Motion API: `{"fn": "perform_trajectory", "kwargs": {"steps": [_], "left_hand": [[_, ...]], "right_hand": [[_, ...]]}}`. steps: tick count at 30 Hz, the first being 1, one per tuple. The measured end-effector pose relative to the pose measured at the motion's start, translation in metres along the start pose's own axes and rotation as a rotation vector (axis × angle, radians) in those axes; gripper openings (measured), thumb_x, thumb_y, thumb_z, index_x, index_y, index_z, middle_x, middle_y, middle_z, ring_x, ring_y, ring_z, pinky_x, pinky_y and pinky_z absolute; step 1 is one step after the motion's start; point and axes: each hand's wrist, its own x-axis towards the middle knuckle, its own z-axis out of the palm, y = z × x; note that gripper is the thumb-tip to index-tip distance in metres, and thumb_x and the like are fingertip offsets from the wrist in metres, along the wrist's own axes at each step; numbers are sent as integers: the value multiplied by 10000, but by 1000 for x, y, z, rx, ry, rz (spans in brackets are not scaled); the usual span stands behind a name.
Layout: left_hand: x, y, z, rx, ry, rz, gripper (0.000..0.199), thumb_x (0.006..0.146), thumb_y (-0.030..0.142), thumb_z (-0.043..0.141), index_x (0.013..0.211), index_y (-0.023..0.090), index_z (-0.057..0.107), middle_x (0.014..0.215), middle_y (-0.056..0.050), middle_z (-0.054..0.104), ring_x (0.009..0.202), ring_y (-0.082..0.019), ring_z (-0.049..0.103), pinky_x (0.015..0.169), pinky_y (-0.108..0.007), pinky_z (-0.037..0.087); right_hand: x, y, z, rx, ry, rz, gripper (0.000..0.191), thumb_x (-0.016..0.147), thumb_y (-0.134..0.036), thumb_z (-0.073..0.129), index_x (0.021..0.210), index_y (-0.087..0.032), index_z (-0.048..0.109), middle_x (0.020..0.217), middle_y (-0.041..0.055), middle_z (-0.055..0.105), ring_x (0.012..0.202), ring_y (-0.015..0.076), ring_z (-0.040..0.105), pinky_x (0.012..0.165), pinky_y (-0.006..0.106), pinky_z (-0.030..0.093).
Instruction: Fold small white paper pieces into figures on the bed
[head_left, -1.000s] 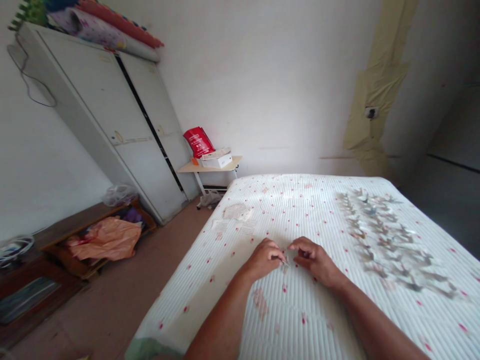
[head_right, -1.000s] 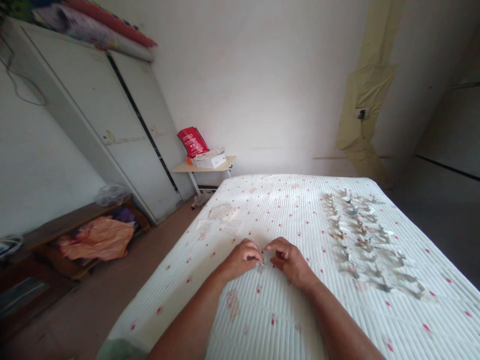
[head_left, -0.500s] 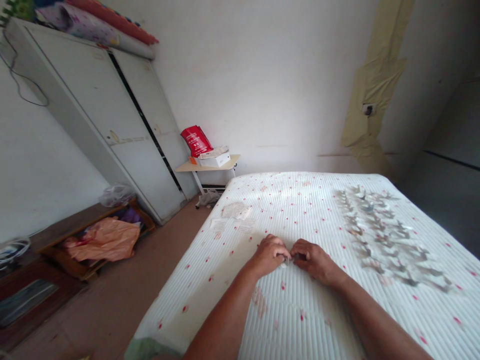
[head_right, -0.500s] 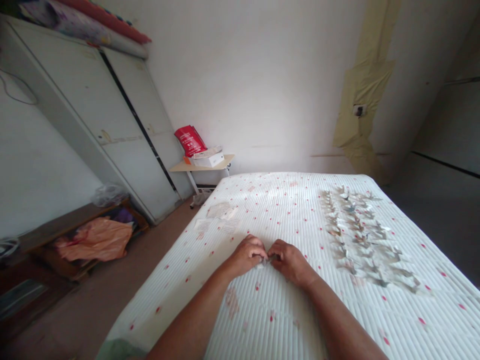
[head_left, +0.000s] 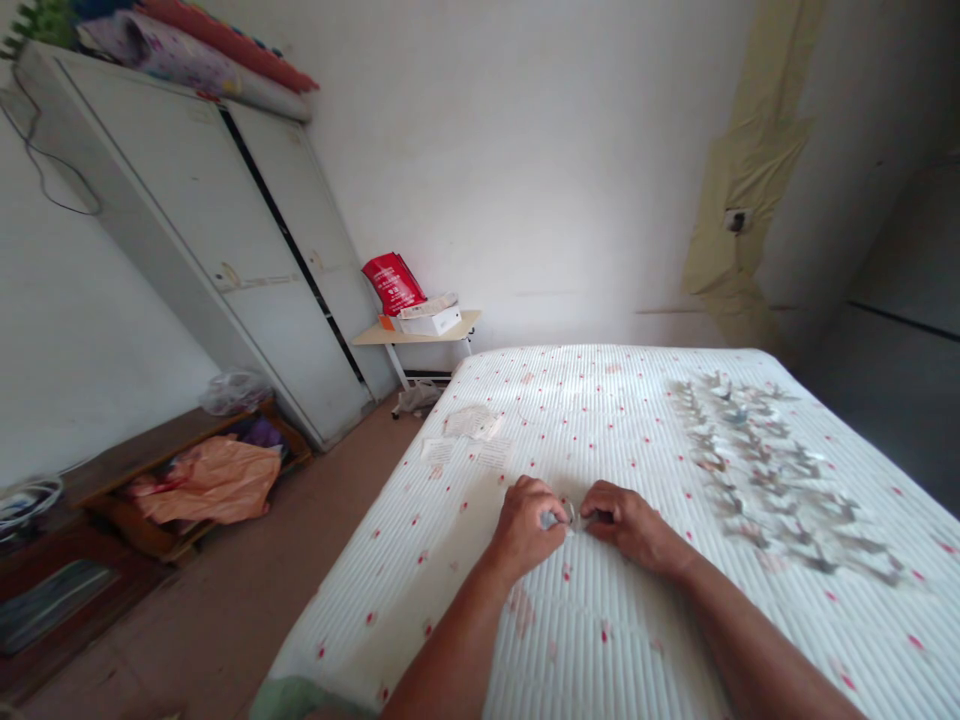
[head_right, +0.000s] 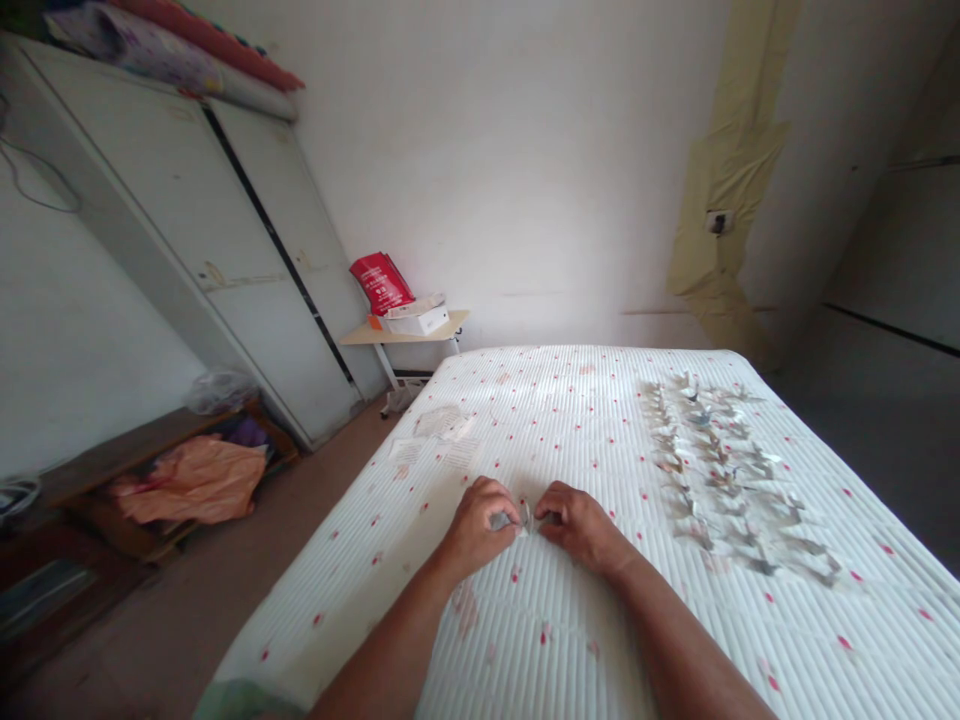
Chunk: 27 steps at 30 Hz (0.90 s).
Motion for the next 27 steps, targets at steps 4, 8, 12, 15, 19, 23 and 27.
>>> {"fn": "perform_trajectory", "kwargs": {"steps": [4,8,12,15,19,23,27], "left_hand": [[-3,2,3,74,-25,-18,113,618,113,641,603,220,674,690,7,604,778,-148,522,780,-301,365],[-2,-3,5,94,-58,-9,122,641,135,639,635,242,696,693,8,609,782,-149,523,777,-308,359],[-3,-6,6,116,-82,-15,121,658,151,627,644,244,704,692,4,609,790,-153,520,772,-311,358],[-3,-7,7,126,-101,-17,124,669,160,616,647,244,704,691,2,607,787,-154,514,769,-311,359],[-3,-8,9,135,-103,-9,120,660,152,613,649,235,699,711,-1,606,789,-156,506,766,-308,360],[-5,-6,7,128,-82,0,146,650,126,605,689,235,696,750,-1,603,820,-157,501,779,-305,353],[-6,-4,4,118,-77,-2,150,662,126,594,698,233,693,754,-1,599,823,-155,504,796,-307,347]], "right_hand": [[1,0,2,36,6,-50,154,776,-131,511,725,-188,644,790,20,549,705,116,542,651,228,408],[1,2,5,20,-11,-44,167,795,-174,527,763,-228,681,837,18,556,726,117,560,667,230,424],[1,3,7,-49,-28,-31,178,788,-180,540,772,-261,698,848,7,563,719,109,563,661,217,421],[2,2,8,-115,-43,-22,195,773,-153,544,762,-270,700,848,1,570,719,106,564,647,209,407],[2,1,8,-138,-52,-22,200,760,-140,546,733,-264,700,832,-3,569,701,103,558,627,206,395],[1,2,6,-14,-33,-21,168,777,-171,541,757,-237,694,826,7,568,706,106,557,651,215,416],[0,3,3,110,-2,-35,170,806,-203,516,763,-196,680,819,30,582,728,123,564,672,240,436]]}}
